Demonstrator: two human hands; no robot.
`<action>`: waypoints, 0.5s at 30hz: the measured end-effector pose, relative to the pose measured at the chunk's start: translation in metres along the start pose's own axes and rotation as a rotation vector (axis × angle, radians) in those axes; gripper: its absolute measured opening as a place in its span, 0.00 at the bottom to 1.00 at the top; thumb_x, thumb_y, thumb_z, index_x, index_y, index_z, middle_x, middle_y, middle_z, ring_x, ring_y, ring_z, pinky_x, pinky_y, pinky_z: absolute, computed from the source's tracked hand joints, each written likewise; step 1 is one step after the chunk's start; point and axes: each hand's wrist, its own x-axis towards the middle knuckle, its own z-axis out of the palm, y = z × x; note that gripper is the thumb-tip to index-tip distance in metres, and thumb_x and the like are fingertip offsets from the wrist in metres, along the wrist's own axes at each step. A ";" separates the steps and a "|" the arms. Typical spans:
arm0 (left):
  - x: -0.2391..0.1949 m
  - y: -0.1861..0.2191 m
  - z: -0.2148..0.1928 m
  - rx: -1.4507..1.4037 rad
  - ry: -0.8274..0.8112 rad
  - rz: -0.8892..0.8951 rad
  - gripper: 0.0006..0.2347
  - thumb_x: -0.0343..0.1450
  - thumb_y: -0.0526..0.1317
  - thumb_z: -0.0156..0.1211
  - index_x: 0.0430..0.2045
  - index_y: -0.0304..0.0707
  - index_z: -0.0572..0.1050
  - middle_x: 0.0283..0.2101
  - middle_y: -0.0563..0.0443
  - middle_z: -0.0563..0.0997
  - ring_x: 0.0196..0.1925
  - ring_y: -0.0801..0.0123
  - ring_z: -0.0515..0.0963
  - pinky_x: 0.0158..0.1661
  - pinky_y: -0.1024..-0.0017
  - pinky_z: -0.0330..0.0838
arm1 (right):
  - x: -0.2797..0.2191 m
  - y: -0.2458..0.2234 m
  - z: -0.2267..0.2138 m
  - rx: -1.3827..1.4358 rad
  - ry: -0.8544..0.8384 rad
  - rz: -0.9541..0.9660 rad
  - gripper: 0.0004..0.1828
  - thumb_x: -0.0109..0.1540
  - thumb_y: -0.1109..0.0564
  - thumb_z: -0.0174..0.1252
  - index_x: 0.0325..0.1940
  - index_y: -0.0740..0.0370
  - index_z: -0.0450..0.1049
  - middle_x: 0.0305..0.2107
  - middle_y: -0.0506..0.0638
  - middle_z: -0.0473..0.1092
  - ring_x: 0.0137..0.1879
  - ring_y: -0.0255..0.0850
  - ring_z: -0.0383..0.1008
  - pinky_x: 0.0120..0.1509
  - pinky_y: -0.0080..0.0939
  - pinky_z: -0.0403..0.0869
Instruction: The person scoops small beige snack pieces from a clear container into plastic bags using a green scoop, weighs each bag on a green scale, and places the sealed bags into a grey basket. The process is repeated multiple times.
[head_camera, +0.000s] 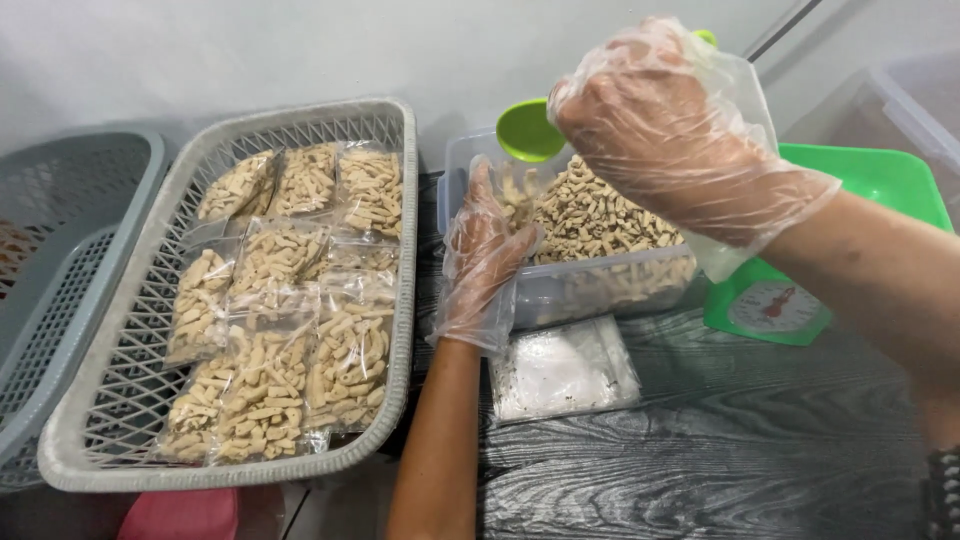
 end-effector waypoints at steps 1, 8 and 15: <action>0.000 -0.001 0.002 -0.103 0.020 0.038 0.43 0.65 0.43 0.65 0.71 0.33 0.42 0.73 0.32 0.59 0.72 0.43 0.65 0.67 0.54 0.62 | 0.002 0.003 0.009 0.011 -0.026 0.042 0.10 0.64 0.60 0.59 0.29 0.51 0.71 0.18 0.40 0.66 0.24 0.38 0.70 0.31 0.40 0.71; -0.003 0.015 -0.009 -0.125 0.066 0.027 0.42 0.65 0.52 0.62 0.70 0.36 0.45 0.69 0.34 0.68 0.59 0.51 0.81 0.53 0.61 0.79 | 0.018 -0.001 0.049 0.544 -0.800 0.217 0.13 0.72 0.58 0.49 0.42 0.59 0.79 0.19 0.44 0.68 0.25 0.34 0.68 0.29 0.30 0.72; 0.003 0.047 -0.022 0.116 -0.038 -0.353 0.42 0.60 0.50 0.66 0.71 0.56 0.51 0.63 0.42 0.73 0.67 0.49 0.73 0.65 0.51 0.65 | -0.015 -0.076 0.158 0.814 -0.876 -0.052 0.18 0.59 0.51 0.61 0.53 0.51 0.80 0.45 0.52 0.80 0.53 0.47 0.81 0.53 0.54 0.79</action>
